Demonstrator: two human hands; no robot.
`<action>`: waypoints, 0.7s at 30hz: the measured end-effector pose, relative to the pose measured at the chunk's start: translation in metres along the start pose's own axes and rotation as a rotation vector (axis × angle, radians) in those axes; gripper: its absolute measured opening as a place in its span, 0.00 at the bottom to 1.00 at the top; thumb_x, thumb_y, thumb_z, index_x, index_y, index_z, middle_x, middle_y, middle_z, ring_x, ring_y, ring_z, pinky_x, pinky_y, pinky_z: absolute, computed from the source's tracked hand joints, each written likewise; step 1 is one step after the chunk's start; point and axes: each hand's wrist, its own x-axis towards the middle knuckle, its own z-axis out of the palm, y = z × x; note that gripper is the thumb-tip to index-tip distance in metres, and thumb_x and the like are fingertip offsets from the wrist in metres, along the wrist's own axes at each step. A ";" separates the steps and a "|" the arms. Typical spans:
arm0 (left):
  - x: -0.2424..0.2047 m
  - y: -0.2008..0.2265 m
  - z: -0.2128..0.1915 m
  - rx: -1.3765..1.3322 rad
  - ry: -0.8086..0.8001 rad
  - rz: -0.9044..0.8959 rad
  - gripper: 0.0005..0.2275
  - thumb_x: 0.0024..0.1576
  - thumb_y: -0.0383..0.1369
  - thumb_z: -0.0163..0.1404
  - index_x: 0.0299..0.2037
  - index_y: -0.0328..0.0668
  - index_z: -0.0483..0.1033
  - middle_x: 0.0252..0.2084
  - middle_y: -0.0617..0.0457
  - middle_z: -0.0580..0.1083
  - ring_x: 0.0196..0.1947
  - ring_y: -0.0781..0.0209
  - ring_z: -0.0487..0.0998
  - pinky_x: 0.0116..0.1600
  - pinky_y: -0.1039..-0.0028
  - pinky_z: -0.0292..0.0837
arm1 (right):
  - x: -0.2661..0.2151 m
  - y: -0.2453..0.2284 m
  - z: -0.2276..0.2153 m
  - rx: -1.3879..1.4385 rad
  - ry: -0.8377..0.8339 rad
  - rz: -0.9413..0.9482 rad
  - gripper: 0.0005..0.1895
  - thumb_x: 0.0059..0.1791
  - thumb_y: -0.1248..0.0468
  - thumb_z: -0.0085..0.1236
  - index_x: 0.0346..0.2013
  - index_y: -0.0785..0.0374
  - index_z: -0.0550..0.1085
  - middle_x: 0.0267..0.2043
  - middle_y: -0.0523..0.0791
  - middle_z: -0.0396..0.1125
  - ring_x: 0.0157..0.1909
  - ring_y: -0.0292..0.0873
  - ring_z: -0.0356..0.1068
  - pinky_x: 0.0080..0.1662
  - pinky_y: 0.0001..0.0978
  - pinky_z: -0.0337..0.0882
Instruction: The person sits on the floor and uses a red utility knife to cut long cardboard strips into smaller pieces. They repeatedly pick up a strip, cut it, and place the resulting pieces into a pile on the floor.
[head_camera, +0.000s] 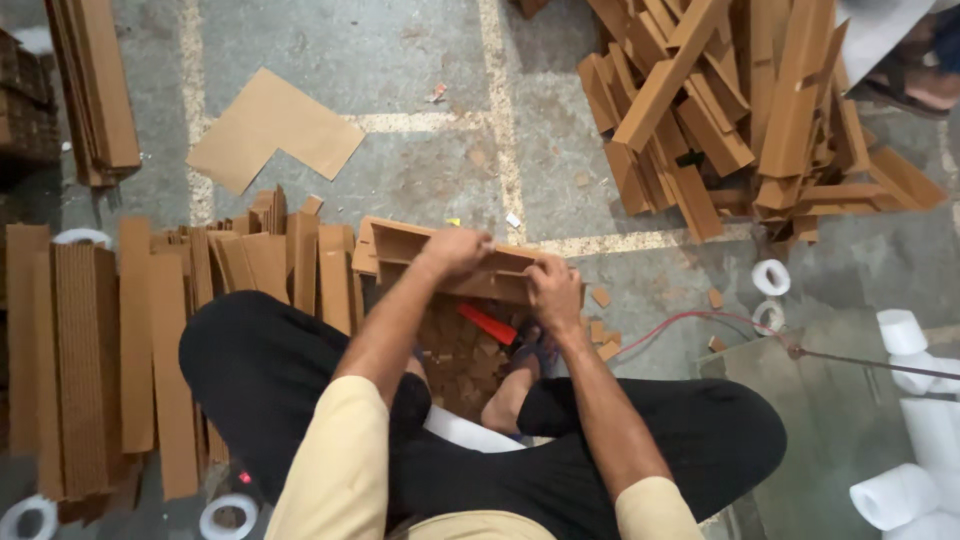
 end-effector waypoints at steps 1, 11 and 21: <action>-0.005 -0.008 -0.011 -0.031 0.016 -0.028 0.18 0.62 0.49 0.44 0.52 0.50 0.80 0.49 0.44 0.79 0.50 0.42 0.79 0.55 0.52 0.73 | 0.005 0.001 0.005 -0.021 0.078 -0.036 0.09 0.44 0.64 0.62 0.38 0.54 0.76 0.49 0.44 0.70 0.58 0.49 0.67 0.55 0.49 0.62; -0.094 -0.116 -0.032 0.171 0.473 -0.253 0.10 0.51 0.35 0.59 0.42 0.48 0.80 0.46 0.48 0.79 0.50 0.43 0.78 0.53 0.51 0.72 | 0.024 0.025 0.052 -0.112 -0.162 0.152 0.24 0.47 0.67 0.59 0.59 0.55 0.71 0.49 0.44 0.70 0.56 0.49 0.70 0.63 0.52 0.60; -0.077 -0.121 0.012 -0.063 0.707 -0.740 0.12 0.48 0.29 0.58 0.42 0.42 0.82 0.48 0.44 0.77 0.52 0.41 0.75 0.55 0.54 0.72 | -0.014 0.064 0.057 0.423 0.222 0.681 0.13 0.47 0.62 0.62 0.43 0.67 0.79 0.41 0.55 0.76 0.46 0.55 0.78 0.49 0.45 0.73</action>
